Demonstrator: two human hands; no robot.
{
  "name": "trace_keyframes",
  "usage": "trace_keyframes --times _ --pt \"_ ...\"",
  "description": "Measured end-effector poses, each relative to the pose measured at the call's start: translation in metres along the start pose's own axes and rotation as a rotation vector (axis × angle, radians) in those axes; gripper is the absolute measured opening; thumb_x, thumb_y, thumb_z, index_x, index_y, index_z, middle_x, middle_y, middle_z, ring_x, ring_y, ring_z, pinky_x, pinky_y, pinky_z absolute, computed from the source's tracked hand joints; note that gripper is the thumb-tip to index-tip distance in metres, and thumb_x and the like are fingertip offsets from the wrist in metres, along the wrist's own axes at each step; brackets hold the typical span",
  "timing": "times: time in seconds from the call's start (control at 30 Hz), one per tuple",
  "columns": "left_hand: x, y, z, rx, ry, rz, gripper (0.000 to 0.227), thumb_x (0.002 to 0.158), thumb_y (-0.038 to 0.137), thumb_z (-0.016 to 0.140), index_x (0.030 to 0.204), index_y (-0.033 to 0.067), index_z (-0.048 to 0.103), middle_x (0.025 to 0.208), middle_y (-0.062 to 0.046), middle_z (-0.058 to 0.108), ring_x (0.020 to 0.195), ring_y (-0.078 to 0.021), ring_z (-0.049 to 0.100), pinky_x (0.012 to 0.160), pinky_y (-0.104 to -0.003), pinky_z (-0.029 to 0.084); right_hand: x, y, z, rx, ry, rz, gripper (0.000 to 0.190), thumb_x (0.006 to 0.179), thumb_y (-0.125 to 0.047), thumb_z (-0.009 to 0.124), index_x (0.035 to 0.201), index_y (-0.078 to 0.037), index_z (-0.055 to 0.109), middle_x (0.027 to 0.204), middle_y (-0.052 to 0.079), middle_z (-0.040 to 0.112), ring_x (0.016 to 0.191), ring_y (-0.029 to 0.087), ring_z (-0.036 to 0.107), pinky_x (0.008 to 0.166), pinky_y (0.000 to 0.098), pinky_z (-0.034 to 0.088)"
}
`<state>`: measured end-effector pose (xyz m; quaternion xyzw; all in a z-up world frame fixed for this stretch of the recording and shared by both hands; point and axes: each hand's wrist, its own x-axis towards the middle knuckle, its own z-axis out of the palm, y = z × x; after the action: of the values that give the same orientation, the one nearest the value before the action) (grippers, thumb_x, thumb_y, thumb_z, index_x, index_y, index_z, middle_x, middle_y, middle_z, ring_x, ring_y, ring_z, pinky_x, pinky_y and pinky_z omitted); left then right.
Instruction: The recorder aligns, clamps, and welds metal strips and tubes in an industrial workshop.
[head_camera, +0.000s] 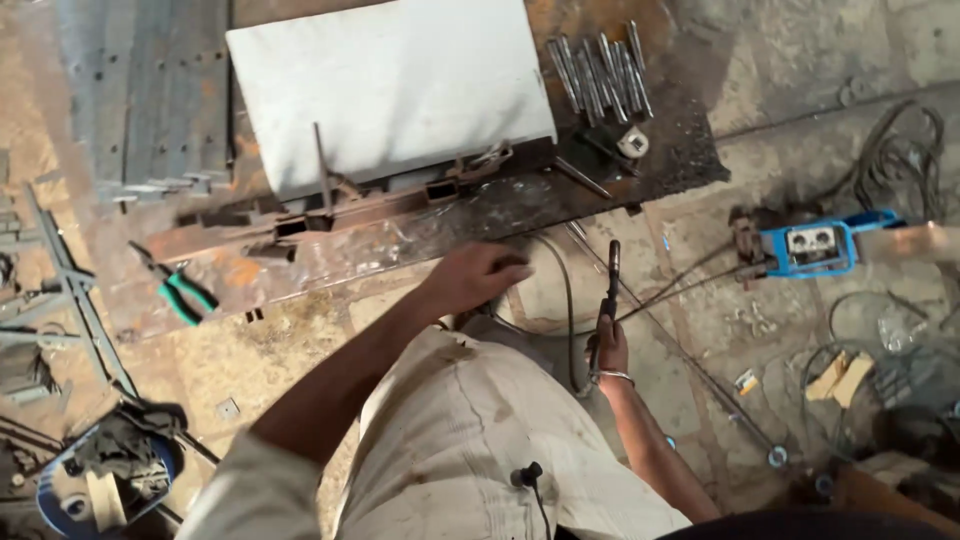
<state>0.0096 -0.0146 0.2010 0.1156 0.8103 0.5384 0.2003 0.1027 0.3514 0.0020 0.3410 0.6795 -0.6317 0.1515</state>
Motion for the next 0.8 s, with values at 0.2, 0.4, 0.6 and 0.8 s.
trace_keyframes --times 0.2,0.4,0.6,0.8 --pt "0.176 -0.042 0.1 0.314 -0.108 0.052 0.035 0.095 0.038 0.06 0.107 0.0091 0.075 0.105 -0.016 0.074 0.096 -0.0367 0.071 0.081 -0.05 0.055 -0.019 0.015 -0.024 0.022 0.061 -0.134 0.032 0.106 -0.042 0.055 0.104 -0.01 0.054 0.067 0.0 0.051 0.052 0.009 0.047 0.046 0.027 0.038" --pt "0.292 -0.131 0.181 0.898 0.121 0.211 0.025 0.093 0.022 0.057 0.106 0.0075 0.074 0.115 -0.013 0.067 0.108 -0.0307 0.064 0.092 -0.046 0.051 -0.056 0.087 -0.07 0.069 0.17 -0.145 0.034 0.105 -0.041 0.056 0.105 -0.007 0.053 0.07 0.004 0.056 0.054 0.012 0.051 0.048 0.028 0.042" --pt "0.309 -0.167 0.194 1.203 0.168 0.381 0.03 0.093 0.024 0.055 0.114 0.01 0.071 0.121 -0.009 0.061 0.11 -0.0267 0.057 0.094 -0.042 0.044 -0.136 0.086 -0.051 0.162 0.289 -0.086 0.044 0.102 -0.049 0.055 0.105 -0.006 0.055 0.069 0.005 0.059 0.052 0.014 0.056 0.049 0.0277 0.047" --pt "0.294 -0.137 0.157 1.321 0.059 0.692 0.026 0.094 0.026 0.052 0.112 0.0146 0.067 0.102 -0.005 0.068 0.094 -0.0239 0.063 0.088 -0.045 0.045 -0.131 0.067 -0.07 0.159 0.328 -0.118 0.042 0.101 -0.049 0.055 0.107 -0.008 0.052 0.067 0.005 0.056 0.05 0.014 0.054 0.047 0.0286 0.045"
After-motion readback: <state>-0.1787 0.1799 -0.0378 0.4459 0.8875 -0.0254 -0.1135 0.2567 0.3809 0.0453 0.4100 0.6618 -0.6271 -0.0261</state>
